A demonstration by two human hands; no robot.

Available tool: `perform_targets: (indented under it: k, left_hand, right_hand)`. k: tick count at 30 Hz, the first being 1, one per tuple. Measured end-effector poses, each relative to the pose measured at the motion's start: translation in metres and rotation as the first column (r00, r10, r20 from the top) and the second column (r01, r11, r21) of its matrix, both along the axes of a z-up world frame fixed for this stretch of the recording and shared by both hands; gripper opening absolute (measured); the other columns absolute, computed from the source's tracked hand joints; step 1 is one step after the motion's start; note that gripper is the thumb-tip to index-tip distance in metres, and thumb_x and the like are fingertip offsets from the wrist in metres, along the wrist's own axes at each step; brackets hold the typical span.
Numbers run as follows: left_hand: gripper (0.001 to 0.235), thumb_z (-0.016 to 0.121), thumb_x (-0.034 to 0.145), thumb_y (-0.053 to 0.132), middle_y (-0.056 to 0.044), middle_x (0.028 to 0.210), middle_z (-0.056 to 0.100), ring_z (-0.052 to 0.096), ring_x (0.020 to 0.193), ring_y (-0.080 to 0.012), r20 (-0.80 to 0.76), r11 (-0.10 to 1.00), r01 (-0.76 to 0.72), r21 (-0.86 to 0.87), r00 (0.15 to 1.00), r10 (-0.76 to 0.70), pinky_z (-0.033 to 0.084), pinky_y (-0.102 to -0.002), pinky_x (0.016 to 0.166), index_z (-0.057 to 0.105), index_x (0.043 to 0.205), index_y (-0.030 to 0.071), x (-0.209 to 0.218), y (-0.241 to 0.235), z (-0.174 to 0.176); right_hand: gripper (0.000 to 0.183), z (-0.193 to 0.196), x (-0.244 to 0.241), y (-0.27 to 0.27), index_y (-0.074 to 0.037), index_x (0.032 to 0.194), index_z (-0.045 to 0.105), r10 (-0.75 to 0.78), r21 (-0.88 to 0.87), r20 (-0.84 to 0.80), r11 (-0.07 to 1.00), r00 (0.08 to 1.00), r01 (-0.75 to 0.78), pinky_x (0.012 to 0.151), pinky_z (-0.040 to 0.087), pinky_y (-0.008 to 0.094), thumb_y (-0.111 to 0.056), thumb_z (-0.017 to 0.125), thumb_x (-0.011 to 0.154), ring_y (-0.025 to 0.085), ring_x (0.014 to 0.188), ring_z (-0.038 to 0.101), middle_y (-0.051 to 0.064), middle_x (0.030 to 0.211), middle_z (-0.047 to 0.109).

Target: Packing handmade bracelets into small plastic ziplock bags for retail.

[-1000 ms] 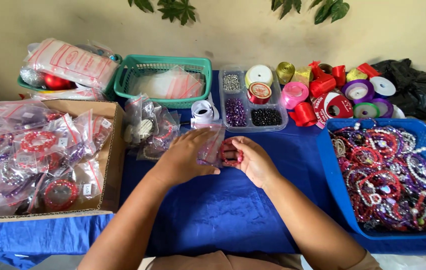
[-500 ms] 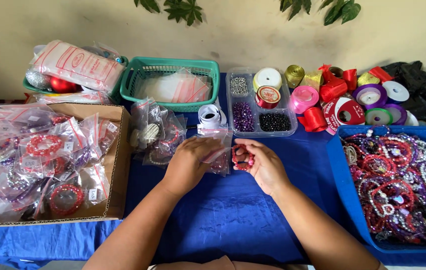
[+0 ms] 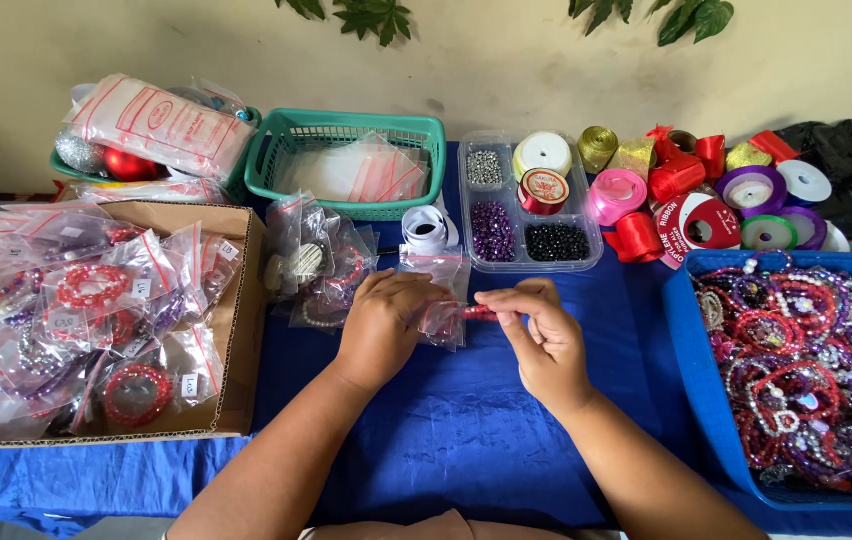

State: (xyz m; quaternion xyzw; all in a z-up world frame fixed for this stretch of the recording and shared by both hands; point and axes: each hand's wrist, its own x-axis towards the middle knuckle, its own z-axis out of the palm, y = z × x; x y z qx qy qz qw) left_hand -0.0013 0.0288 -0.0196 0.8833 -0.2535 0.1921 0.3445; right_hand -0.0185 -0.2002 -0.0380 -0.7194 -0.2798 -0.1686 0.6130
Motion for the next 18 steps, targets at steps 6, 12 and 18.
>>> perform_targets:
  k: [6, 12, 18]
  left_hand:
    - [0.027, 0.072, 0.082, 0.01, -0.003, 0.111, 0.077, 0.067, 0.119, -0.0232, 0.013, 1.0, -0.004, 0.011, 1.0, 0.004, 0.043, -0.047, 0.107, 0.077, 0.108, 0.018, 0.0002, -0.0009, -0.0012]
    - [0.024, 0.073, 0.084, 0.011, -0.003, 0.112, 0.077, 0.067, 0.118, -0.0227, 0.043, 1.0, -0.019, -0.013, 0.999, 0.02, 0.043, -0.047, 0.107, 0.077, 0.106, 0.018, -0.0014, -0.0021, -0.0001]
    - [0.025, 0.075, 0.083, 0.011, -0.004, 0.113, 0.076, 0.067, 0.118, -0.0231, 0.037, 0.999, -0.038, -0.017, 0.999, 0.038, 0.043, -0.046, 0.107, 0.077, 0.107, 0.018, -0.0028, -0.0029, -0.0002]
  right_hand:
    - [0.012, 0.0036, -0.004, 0.0025, -0.001, 0.114, 0.063, 0.12, 0.17, -0.051, 0.979, 0.991, -0.11, 0.109, 0.051, 0.034, 0.004, 0.056, 0.106, 0.021, 0.118, 0.064, 0.013, 0.121, 0.067]
    - [0.012, 0.0037, -0.0046, 0.0036, 0.0, 0.113, 0.064, 0.066, 0.215, -0.022, 0.975, 0.998, -0.06, 0.109, 0.053, 0.034, 0.005, 0.055, 0.106, 0.023, 0.119, 0.066, 0.014, 0.12, 0.066]
    - [0.013, 0.003, -0.0044, 0.0053, 0.0, 0.114, 0.063, 0.079, 0.184, -0.021, 0.98, 0.997, -0.074, 0.109, 0.051, 0.035, 0.006, 0.055, 0.106, 0.023, 0.12, 0.065, 0.015, 0.122, 0.065]
